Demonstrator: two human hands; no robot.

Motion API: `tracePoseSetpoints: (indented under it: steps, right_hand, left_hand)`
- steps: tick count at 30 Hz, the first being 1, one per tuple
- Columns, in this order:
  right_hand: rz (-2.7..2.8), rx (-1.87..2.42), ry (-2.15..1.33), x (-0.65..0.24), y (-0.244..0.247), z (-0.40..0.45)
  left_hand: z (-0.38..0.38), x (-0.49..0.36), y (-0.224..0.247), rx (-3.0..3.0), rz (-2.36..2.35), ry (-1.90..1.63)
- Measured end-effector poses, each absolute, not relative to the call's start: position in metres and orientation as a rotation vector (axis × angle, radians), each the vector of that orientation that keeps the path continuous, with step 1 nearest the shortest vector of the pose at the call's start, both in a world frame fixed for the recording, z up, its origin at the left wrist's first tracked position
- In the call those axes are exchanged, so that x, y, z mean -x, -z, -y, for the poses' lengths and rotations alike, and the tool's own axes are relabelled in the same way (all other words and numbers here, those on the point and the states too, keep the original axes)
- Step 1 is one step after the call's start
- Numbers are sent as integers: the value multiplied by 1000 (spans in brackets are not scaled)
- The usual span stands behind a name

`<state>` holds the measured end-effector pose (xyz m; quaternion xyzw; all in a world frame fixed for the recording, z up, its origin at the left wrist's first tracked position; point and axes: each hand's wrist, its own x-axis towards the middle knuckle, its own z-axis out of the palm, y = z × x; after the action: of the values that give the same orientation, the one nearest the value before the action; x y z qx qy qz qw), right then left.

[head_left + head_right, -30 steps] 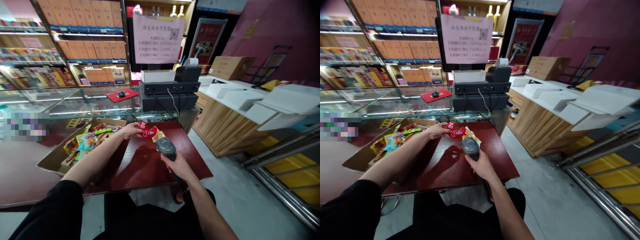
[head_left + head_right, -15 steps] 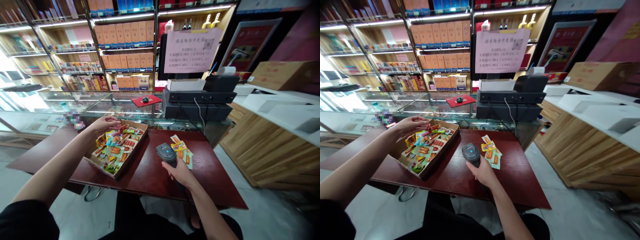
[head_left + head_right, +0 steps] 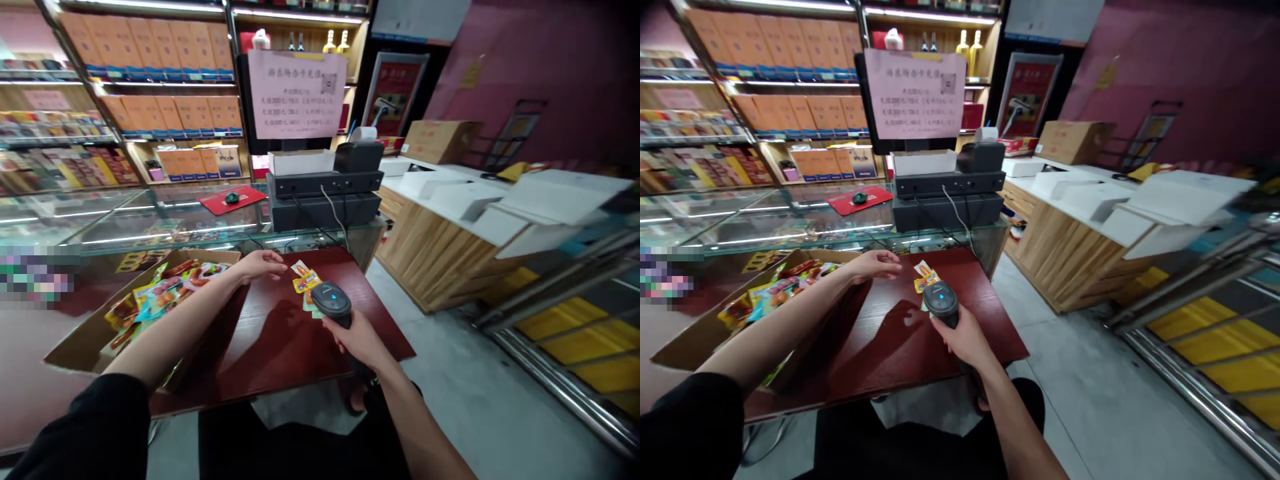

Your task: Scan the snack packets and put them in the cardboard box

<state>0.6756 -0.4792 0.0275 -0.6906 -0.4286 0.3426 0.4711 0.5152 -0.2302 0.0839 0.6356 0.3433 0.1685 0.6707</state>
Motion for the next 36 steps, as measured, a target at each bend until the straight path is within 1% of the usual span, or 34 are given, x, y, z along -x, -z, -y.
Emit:
tracePoseSetpoints:
  steps: [3,7,11,14,21,24,28,36]
  right_hand:
    - [1014,1721,-801,-686,-26,489]
    - [965,1737,-780,-692,-22,498]
    - [959,1747,-772,-695,-21,501]
    - [957,1750,-781,-695,-21,502]
    - [973,1740,-778,-696,-20,503]
    - [971,1733,-784,-695,-17,502]
    - [963,1733,-806,-693,-16,501]
    - [961,1690,-830,-688,-21,496]
  left_hand:
    - [235,-551,-64,-1535,-771,-307]
    - [234,-583,-37,-1951,-883,-273]
    - [232,-599,-14,-2322,-966,-211]
    - [232,-602,-5,-2408,-977,-171]
    - [225,-598,1,-2319,-1028,-139]
    - [224,-595,0,-2089,-1021,-172]
    - [227,-588,-10,-1706,-935,-129]
    - [230,-576,-31,-1626,-894,-68]
